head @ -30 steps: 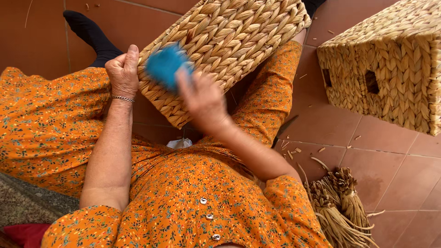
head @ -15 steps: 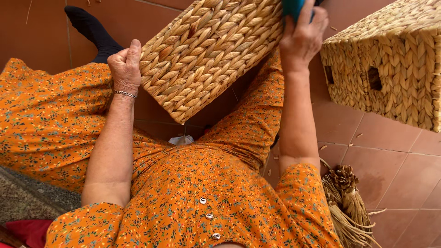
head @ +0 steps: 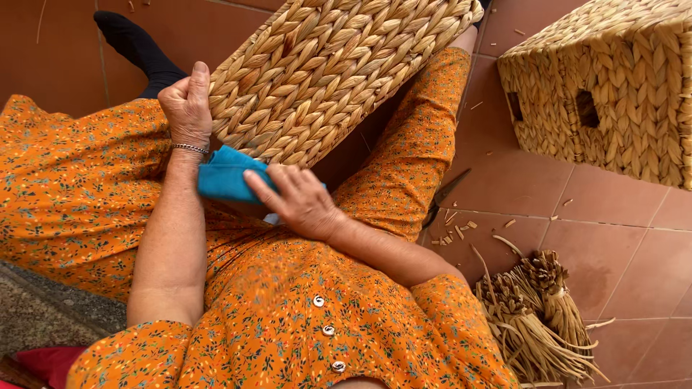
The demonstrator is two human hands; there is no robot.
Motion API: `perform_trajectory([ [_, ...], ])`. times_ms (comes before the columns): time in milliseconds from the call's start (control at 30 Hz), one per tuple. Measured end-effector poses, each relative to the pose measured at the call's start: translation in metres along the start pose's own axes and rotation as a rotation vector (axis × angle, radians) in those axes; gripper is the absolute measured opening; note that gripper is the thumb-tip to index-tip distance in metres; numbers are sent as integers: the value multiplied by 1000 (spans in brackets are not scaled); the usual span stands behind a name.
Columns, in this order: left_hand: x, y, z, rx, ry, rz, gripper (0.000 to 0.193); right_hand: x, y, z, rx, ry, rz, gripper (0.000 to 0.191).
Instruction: The person sits on the floor and wipes woven water-hyacinth storage baskets with a blue cloth, rotating each basket to wipe its sides, top and edges, then sets it aside and continues with other baskets. Loose woven strands and scissors lie on the floor nearby.
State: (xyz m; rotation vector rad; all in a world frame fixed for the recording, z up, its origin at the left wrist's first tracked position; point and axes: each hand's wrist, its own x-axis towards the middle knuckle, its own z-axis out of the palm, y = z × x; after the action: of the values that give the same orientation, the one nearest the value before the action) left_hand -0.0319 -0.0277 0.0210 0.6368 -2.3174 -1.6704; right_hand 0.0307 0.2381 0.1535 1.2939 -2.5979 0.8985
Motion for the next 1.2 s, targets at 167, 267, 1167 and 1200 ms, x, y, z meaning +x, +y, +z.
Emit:
perform_trajectory([
  [167, 3, -3, 2, -36, -6, 9, 61, -7, 108, -15, -252, 184, 167, 48],
  [267, 2, -5, 5, -27, -11, 28, 62, -15, 209, -39, -456, 322, 346, 56],
  [1167, 2, 10, 6, -44, -59, -58, 54, 42, 257, -31, -711, 225, 329, 59],
  [1200, 2, 12, 7, -31, -51, -56, 54, 41, 281, -39, -617, 216, 455, 53],
])
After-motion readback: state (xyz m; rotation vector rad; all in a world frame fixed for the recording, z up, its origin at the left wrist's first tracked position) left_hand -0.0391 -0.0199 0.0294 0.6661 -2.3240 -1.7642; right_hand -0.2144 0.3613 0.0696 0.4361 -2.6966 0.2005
